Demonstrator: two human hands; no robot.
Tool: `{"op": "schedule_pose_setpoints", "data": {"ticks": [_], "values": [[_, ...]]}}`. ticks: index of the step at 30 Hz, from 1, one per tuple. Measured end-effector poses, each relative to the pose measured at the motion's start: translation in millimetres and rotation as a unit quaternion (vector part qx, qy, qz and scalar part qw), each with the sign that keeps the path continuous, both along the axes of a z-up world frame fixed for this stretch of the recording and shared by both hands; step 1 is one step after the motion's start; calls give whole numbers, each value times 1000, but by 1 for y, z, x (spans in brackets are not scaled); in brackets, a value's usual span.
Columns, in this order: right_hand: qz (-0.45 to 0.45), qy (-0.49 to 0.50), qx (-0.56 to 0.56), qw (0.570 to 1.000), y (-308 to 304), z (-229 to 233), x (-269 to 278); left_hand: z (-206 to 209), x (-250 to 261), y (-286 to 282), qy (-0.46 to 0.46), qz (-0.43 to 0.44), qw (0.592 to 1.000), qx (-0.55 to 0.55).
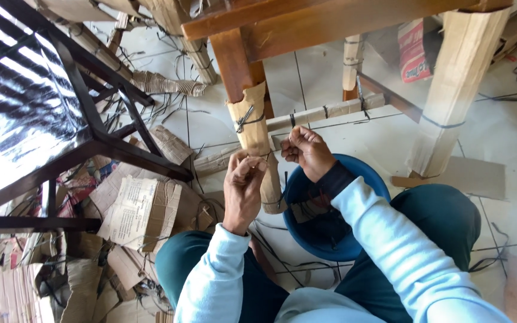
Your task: The person wraps cardboard around the legs of a wooden chair and secures it with wire, then continues to wrap additional furniture parts.
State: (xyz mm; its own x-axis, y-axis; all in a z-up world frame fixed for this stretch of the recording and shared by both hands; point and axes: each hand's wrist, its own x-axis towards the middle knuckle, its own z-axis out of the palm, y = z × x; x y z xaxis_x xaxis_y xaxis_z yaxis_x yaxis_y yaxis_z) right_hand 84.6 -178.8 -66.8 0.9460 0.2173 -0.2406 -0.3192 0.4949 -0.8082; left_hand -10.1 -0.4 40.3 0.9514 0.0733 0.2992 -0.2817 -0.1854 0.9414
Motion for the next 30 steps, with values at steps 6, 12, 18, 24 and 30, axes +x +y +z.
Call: {"op": "schedule_pose_setpoints", "data": {"ticks": [6,12,18,24,30], "values": [[28,-38,-5,999,-11,10,-8,-8,19,-15,46,-36,998,-37],[42,-99,-58,992,-22,47,-24,5,30,-19,14,-1,996,84],[62,-204,-184,959,-28,67,-34,-3,29,-21,-26,-19,980,198],[29,-296,-274,914,-21,84,-33,-32,30,-18,-72,10,967,245],[78,-258,-239,933,-7,75,-42,-21,24,-25,-86,32,974,209]]}}
